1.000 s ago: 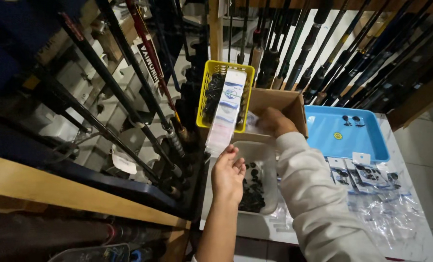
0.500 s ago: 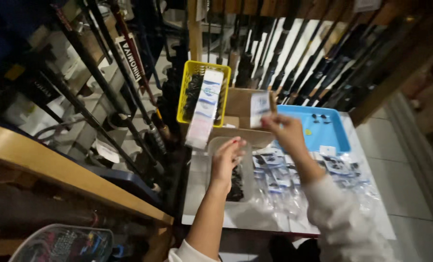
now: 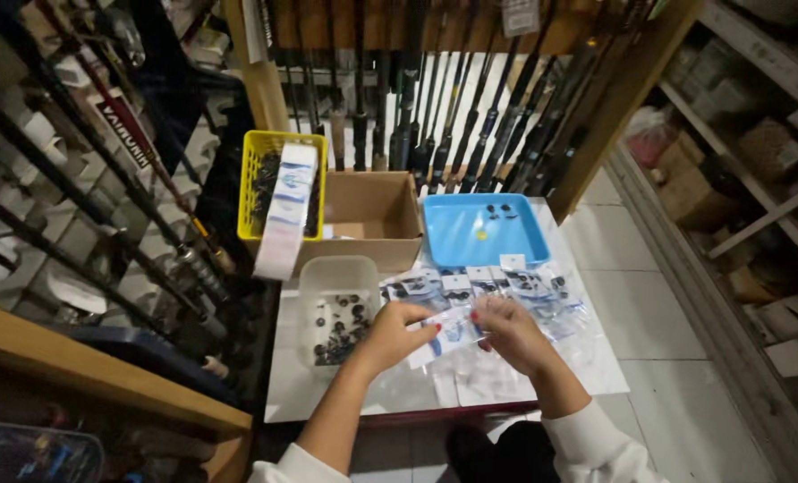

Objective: The person picks up metal fishing tackle components from a container and places them into individual clear plastic bags.

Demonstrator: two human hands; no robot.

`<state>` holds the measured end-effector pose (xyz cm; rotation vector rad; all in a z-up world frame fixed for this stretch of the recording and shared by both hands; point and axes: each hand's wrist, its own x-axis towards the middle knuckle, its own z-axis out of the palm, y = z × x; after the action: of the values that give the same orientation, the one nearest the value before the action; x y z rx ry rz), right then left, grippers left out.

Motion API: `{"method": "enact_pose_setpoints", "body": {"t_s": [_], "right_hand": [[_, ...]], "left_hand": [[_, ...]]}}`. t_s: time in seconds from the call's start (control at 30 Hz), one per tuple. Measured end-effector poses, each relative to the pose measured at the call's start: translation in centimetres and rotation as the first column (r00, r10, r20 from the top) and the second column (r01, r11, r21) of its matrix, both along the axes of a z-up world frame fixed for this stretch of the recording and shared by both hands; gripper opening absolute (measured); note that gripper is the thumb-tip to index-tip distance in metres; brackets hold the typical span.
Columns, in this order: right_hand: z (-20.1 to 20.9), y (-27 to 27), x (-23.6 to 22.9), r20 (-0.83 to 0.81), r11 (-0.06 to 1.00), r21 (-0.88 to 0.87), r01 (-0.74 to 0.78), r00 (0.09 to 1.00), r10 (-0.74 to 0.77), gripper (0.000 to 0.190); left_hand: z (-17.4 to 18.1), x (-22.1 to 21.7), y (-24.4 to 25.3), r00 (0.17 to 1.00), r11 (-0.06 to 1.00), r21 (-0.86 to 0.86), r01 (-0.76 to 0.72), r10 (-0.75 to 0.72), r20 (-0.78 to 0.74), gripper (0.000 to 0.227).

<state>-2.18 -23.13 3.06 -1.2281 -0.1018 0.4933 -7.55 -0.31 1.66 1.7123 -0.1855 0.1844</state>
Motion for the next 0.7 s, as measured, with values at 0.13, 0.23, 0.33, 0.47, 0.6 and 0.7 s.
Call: {"method": "enact_pose_setpoints", "body": {"t_s": [0.13,0.23,0.33,0.47,0.6,0.7], "right_hand": [[-2.3,-0.8,1.2,0.0,0.989,0.037,0.144,0.99,-0.144,0.018],[-0.8,0.2,0.0,-0.06,0.958,0.133,0.256,0.966,-0.25,0.018],[-0.8,1.5,-1.2,-0.065,0.948,0.172,0.266,0.964,-0.259,0.016],[-0.1,3.2,-2.8,-0.022,0.972,0.15,0.183,0.983,-0.181,0.027],[-0.9,3.2,-2.1,-0.018,0.97,0.176,0.166,0.986,-0.165,0.035],[-0.9,2.9,-1.3,-0.05,0.976,0.103,0.19,0.981,-0.186,0.024]], "left_hand": [[1.1,-0.1,-0.5,0.998,0.968,-0.244,0.063,-0.067,-0.01,0.046],[4.1,-1.5,-3.5,0.976,0.98,-0.173,0.099,-0.13,-0.176,0.073],[1.5,-0.7,-7.2,0.995,0.994,-0.112,0.018,-0.028,-0.091,0.078],[1.8,-0.4,-8.5,0.981,0.812,-0.564,-0.147,0.194,0.023,0.055],[1.7,0.6,-7.2,0.969,0.559,-0.803,-0.207,0.227,-0.091,0.056],[-1.2,2.6,-5.3,0.974,0.406,-0.903,-0.139,0.22,-0.051,0.047]]}}
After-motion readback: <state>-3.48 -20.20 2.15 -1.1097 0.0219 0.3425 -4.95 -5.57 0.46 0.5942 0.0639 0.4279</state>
